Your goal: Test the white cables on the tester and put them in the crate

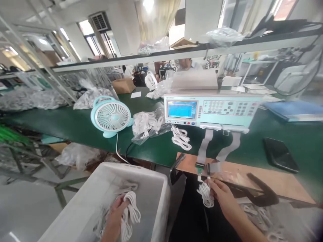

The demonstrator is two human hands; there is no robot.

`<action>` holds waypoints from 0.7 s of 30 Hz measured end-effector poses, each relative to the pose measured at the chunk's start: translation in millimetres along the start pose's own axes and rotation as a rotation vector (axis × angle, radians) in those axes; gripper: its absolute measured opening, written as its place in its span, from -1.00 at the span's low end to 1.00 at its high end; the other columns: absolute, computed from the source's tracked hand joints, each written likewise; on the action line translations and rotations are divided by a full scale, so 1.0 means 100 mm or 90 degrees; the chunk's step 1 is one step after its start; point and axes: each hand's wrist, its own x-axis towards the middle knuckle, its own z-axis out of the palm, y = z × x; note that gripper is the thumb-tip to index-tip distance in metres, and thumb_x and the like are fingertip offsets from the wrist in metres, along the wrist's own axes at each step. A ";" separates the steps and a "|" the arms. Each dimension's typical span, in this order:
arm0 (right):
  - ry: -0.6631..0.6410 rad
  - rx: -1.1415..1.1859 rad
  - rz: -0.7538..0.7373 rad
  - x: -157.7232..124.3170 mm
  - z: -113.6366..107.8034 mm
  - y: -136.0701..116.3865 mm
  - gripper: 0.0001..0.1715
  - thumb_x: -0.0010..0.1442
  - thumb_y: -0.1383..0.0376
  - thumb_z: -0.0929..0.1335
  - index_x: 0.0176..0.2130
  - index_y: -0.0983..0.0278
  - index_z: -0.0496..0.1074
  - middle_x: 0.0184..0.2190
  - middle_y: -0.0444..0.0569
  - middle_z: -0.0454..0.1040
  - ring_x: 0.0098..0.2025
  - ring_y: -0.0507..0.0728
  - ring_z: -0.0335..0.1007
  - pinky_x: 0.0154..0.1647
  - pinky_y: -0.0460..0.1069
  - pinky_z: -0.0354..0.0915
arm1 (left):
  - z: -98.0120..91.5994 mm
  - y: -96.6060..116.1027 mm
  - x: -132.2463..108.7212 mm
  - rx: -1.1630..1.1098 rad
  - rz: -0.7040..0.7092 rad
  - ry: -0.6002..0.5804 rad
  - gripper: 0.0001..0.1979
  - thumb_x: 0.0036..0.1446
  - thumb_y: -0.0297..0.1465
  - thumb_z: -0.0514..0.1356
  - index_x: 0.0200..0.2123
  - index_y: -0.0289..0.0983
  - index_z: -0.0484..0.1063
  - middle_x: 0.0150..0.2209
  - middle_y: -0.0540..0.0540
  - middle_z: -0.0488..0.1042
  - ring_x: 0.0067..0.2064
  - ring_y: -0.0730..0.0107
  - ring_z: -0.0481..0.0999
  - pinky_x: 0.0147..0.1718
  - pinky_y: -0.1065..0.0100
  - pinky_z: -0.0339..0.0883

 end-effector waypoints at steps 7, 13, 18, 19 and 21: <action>0.006 0.022 -0.013 -0.07 0.03 -0.08 -0.52 -0.14 -0.09 0.45 -0.54 0.28 0.42 -0.70 -0.21 0.16 -0.63 0.01 0.00 -0.59 -0.07 -0.03 | 1.12 0.94 -0.73 -0.021 0.198 -0.415 -0.74 -0.21 -0.41 0.31 -0.34 -0.21 0.61 -0.28 -0.08 0.59 -0.20 0.19 0.49 -0.20 0.35 0.31; 0.012 0.031 -0.037 -0.10 0.06 -0.10 -0.48 -0.13 -0.11 0.42 -0.63 0.25 0.29 -0.72 -0.23 0.10 -0.64 -0.01 -0.06 -0.60 -0.08 -0.07 | 1.95 0.91 -0.84 -0.073 0.083 -0.547 -0.73 -0.24 -0.44 0.31 -0.36 -0.37 0.60 -0.51 -0.12 0.52 -0.53 0.41 0.38 -0.52 0.42 0.22; 0.033 0.017 -0.082 -0.06 0.06 -0.01 -0.48 -0.07 -0.14 0.39 -0.58 0.24 0.28 -0.67 -0.21 0.14 -0.59 0.02 0.01 -0.55 -0.07 0.01 | 2.00 0.91 -0.90 -0.110 0.012 -0.537 -0.70 -0.27 -0.39 0.36 -0.37 -0.41 0.59 -0.63 -0.07 0.45 -0.59 0.43 0.37 -0.55 0.42 0.23; 0.037 0.014 -0.084 -0.07 0.08 0.01 -0.47 -0.07 -0.15 0.38 -0.59 0.24 0.26 -0.67 -0.21 0.14 -0.59 0.02 0.01 -0.54 -0.06 0.02 | 2.01 0.91 -0.92 -0.124 -0.001 -0.526 -0.70 -0.29 -0.39 0.37 -0.38 -0.41 0.58 -0.63 -0.06 0.45 -0.59 0.43 0.38 -0.55 0.42 0.24; 0.041 0.007 -0.083 -0.12 0.11 0.03 -0.45 -0.07 -0.16 0.38 -0.60 0.23 0.23 -0.67 -0.21 0.13 -0.58 0.03 0.01 -0.54 -0.06 0.02 | 2.02 0.88 -0.99 -0.140 -0.025 -0.508 -0.70 -0.33 -0.39 0.39 -0.41 -0.40 0.58 -0.65 -0.05 0.44 -0.60 0.44 0.38 -0.56 0.42 0.24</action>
